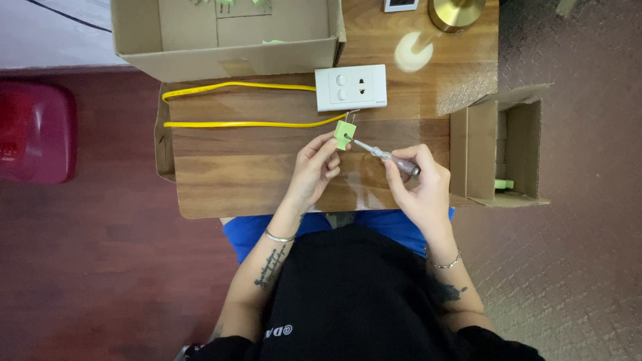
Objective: The person assembles a green electrical plug by inserting a yellow wire into the terminal and securing it with a screwdriver. They then attach the plug's cover and tighten the screws to complete the assembly.
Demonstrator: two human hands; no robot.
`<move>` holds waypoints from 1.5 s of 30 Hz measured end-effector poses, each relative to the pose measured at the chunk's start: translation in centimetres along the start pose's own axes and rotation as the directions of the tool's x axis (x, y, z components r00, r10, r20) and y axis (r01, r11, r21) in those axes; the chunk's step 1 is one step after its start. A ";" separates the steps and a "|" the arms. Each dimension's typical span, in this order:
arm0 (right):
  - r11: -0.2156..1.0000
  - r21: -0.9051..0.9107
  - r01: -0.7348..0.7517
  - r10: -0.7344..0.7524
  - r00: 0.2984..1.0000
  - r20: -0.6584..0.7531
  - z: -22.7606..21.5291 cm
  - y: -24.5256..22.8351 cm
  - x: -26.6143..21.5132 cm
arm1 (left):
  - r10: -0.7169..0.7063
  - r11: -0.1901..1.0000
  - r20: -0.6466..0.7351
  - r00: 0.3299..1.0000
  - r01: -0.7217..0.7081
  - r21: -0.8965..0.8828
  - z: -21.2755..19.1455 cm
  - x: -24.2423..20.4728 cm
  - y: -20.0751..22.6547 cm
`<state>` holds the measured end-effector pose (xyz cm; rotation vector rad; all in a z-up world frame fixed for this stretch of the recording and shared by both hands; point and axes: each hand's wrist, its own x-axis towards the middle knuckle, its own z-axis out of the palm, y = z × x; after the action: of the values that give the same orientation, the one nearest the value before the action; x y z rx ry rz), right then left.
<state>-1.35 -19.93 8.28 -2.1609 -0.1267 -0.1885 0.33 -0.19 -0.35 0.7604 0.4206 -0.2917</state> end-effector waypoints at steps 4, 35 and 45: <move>0.999 0.036 0.001 0.001 0.999 -0.037 -0.2 0.5 -0.2 | 0.008 1.000 0.005 1.000 -0.008 0.015 -0.4 0.4 -0.4; 0.907 -0.409 0.105 -0.168 0.978 -0.122 4.7 8.6 3.6 | -0.051 0.999 0.042 0.998 0.051 -0.008 -1.1 0.6 -0.1; 0.914 -0.400 0.065 -0.116 0.988 -0.105 4.9 8.9 3.5 | -0.041 0.999 0.065 0.997 0.041 -0.009 -0.7 0.2 0.4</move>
<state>3.96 -20.85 -1.05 -2.5403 -0.1241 -0.4369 0.49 0.57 -0.68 0.7308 0.3769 -0.3512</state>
